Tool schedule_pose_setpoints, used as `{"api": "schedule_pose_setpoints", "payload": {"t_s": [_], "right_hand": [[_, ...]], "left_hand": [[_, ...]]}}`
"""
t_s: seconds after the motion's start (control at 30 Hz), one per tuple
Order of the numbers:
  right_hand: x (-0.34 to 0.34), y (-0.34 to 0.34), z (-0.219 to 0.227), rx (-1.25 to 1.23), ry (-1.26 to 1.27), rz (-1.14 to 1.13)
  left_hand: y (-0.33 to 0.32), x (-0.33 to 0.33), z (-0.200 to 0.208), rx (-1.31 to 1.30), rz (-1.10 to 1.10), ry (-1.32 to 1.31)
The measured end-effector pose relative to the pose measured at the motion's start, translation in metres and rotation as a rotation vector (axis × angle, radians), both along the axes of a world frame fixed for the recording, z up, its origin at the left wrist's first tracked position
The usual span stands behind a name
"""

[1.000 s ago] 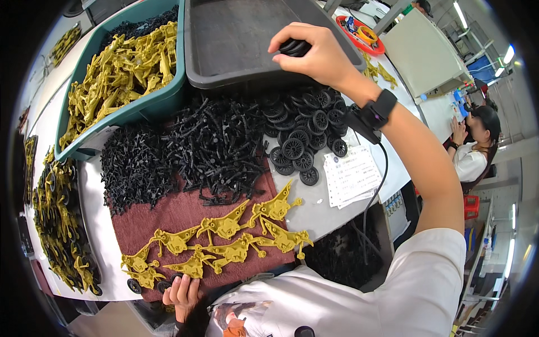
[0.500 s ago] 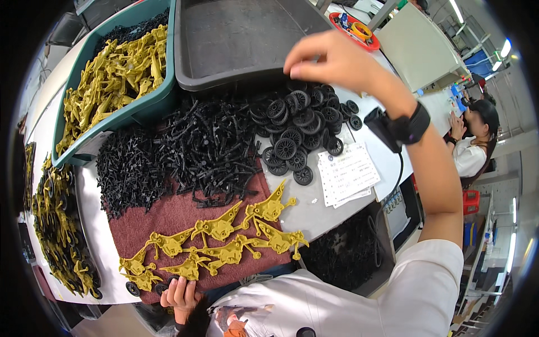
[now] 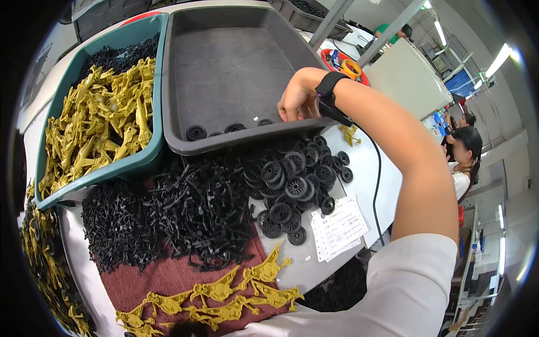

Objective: Attaching wheels and other parts to plastic toy motorcycle frames at an assembly workstation.

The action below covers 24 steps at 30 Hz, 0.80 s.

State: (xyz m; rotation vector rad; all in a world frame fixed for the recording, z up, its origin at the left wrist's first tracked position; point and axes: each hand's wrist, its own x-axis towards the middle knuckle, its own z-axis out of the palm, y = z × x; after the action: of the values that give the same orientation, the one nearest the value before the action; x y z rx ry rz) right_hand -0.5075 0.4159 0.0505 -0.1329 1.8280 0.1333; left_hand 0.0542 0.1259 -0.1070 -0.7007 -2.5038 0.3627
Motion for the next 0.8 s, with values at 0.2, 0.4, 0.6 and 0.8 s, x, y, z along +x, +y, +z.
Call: {"api": "schedule_pose_setpoints", "payload": {"t_s": [0.2, 0.4, 0.6, 0.8], "right_hand": [[0.023, -0.083, 0.002, -0.257, -0.032, 0.044], [0.039, -0.122, 0.002, -0.438, 0.014, -0.018], [0.027, -0.138, 0.011, -0.528, 0.459, 0.359], [0.04, -0.138, -0.009, -0.55, 0.419, 0.69]], "left_hand": [[-0.001, -0.017, -0.022, -0.064, -0.046, -0.057], [0.004, -0.027, -0.05, -0.128, -0.11, -0.091], [0.006, -0.011, -0.048, -0.219, -0.143, -0.173], [0.016, 0.071, 0.013, -0.4, 0.11, -0.393]]}}
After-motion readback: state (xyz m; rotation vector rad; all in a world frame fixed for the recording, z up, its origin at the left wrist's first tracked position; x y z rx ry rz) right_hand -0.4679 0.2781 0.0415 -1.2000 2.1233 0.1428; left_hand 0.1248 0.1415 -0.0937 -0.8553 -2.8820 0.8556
